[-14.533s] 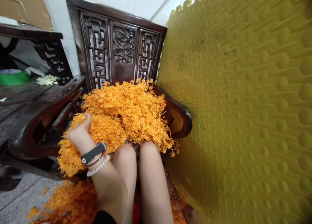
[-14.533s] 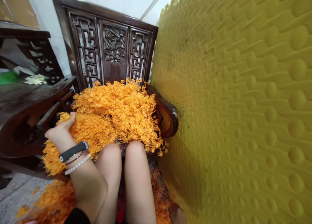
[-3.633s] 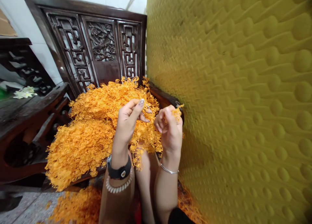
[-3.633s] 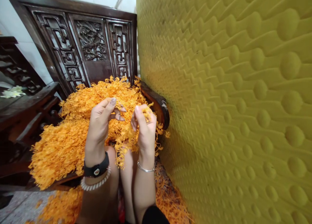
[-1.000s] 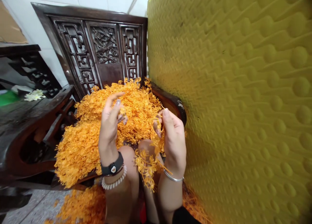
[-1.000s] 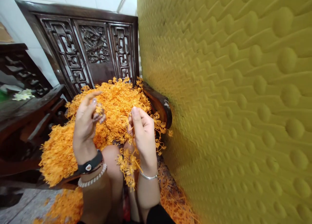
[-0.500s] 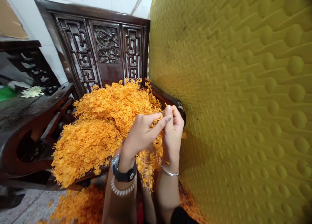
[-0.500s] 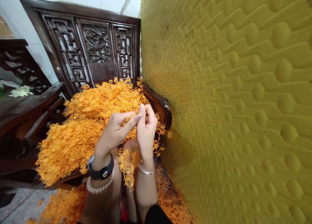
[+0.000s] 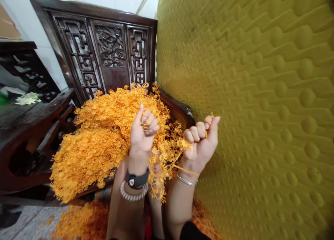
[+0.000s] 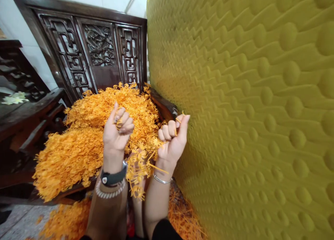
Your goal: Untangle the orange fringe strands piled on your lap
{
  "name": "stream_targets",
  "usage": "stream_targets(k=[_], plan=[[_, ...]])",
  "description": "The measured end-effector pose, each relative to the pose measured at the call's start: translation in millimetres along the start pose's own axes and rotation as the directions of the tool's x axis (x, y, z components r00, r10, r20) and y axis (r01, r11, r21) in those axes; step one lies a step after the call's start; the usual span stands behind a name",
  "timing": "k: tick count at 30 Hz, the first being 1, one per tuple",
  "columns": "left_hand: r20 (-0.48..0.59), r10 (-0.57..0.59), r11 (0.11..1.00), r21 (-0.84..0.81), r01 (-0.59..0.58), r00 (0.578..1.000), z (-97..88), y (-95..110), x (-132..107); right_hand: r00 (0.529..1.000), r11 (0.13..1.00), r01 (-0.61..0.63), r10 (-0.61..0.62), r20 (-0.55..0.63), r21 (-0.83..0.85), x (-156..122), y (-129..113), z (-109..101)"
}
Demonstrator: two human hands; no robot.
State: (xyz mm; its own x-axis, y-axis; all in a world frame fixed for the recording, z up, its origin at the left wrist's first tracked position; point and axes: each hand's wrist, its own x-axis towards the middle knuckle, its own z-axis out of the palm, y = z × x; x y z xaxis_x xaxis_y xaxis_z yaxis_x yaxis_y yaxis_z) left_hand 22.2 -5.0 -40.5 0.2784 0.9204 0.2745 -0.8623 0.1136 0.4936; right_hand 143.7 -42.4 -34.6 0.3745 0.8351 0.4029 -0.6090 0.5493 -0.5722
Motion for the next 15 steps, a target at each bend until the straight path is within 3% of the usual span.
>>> stream_targets(k=[3, 6, 11, 15], plan=[[-0.012, 0.104, 0.995, -0.007, -0.104, 0.995, -7.9, 11, 2, 0.997, 0.992, 0.071, -0.067, -0.040, 0.103, 6, -4, -7], [0.040, 0.097, 0.983, 0.151, -0.102, 0.994, -5.3, 8, -2, 0.995, 0.985, 0.100, -0.096, -0.031, 0.141, 8, -1, -6], [0.142, -0.068, 0.847, 0.531, -0.018, 0.987, 6.7, -16, -6, 0.993, 0.981, 0.116, -0.112, -0.035, 0.153, 6, 7, 1], [0.208, -0.271, 0.835, 0.536, 0.122, 0.940, 10.7, -30, -5, 0.988, 0.974, 0.153, -0.150, -0.030, 0.166, 5, 5, 0]])
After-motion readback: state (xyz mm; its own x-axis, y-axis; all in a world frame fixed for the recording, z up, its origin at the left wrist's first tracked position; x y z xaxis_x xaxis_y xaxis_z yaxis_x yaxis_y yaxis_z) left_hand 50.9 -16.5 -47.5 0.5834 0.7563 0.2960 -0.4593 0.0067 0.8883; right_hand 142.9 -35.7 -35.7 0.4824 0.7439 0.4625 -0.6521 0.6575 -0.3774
